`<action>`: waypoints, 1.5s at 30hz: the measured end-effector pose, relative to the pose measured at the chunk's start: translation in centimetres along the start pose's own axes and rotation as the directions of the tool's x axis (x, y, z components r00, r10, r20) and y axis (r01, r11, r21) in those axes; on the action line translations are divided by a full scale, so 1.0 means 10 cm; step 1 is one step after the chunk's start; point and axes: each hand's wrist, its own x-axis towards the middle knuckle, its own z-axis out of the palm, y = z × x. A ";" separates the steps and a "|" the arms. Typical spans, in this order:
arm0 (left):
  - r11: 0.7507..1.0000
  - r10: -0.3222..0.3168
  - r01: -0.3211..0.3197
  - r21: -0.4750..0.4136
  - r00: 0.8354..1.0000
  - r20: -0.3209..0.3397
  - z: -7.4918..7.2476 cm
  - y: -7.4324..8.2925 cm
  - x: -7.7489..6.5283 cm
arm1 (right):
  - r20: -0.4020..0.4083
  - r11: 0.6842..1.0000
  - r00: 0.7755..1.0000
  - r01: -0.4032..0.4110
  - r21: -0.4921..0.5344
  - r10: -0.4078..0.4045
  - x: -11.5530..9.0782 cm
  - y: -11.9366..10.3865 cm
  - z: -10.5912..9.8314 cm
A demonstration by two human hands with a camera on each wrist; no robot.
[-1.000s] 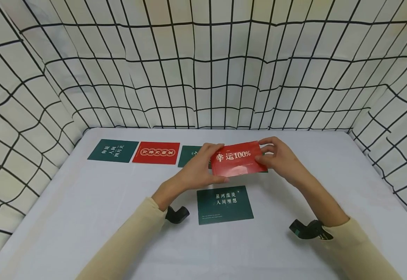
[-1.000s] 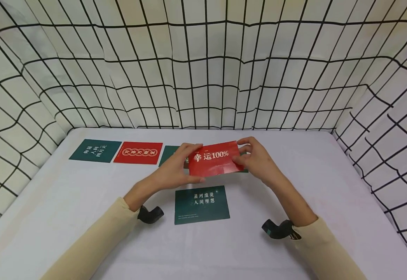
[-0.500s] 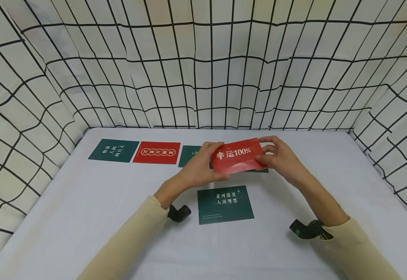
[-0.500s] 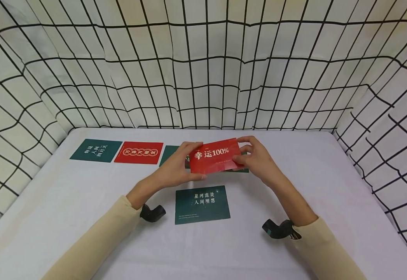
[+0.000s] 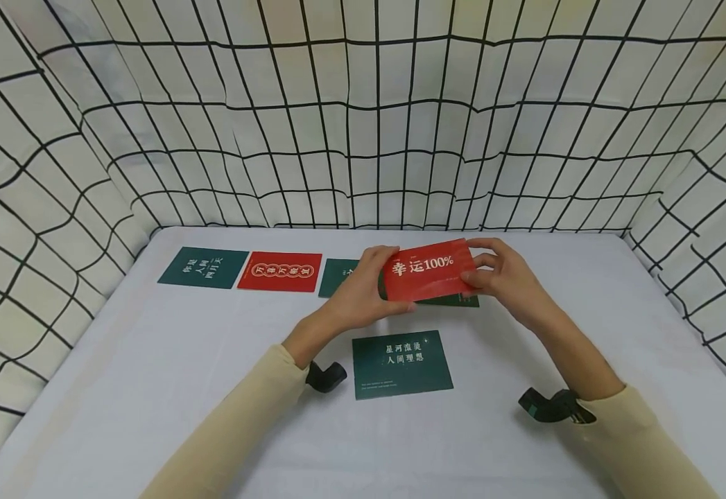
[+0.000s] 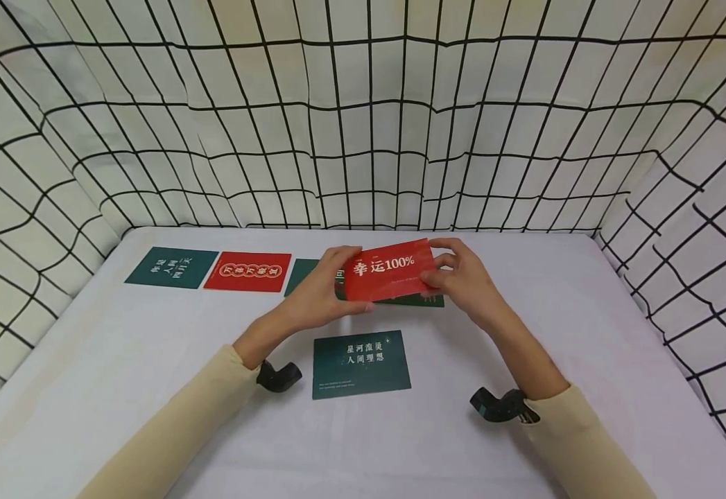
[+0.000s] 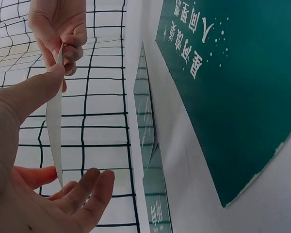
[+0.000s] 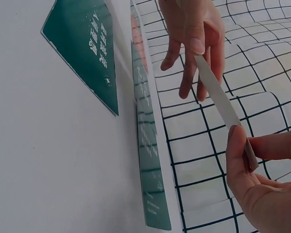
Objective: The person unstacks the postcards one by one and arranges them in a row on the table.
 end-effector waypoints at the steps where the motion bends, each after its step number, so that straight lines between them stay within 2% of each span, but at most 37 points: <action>1: 1.000 -0.009 0.009 0.000 1.000 -0.005 0.01 0.00 0.01 | -0.004 1.000 1.000 0.000 0.003 0.000 0.00 0.00 -0.01; 9: 0.998 -0.064 0.064 -0.008 0.997 -0.038 0.06 0.01 0.06 | -0.006 1.000 1.000 -0.001 0.022 0.001 0.03 0.02 -0.08; 15: 0.998 -0.066 0.064 -0.025 0.995 -0.073 0.08 0.03 0.10 | 0.012 0.999 1.000 -0.013 0.031 0.013 0.03 0.02 -0.13; 20: 0.997 -0.076 0.074 -0.028 0.995 -0.072 0.11 0.05 0.12 | 0.032 0.999 0.999 -0.007 0.040 0.005 0.03 0.03 -0.18; 29: 0.997 -0.069 0.066 -0.036 0.993 -0.091 0.15 0.09 0.18 | -0.012 0.998 1.000 0.012 0.062 -0.012 0.03 0.05 -0.24; 38: 0.989 -0.096 0.082 -0.121 0.989 -0.111 0.22 0.12 0.21 | -0.047 0.998 0.999 0.024 0.059 -0.021 0.03 0.07 -0.32; 45: 0.981 -0.085 0.055 -0.183 0.983 -0.160 0.30 0.13 0.24 | -0.045 0.998 0.999 0.027 0.049 -0.025 0.06 0.13 -0.37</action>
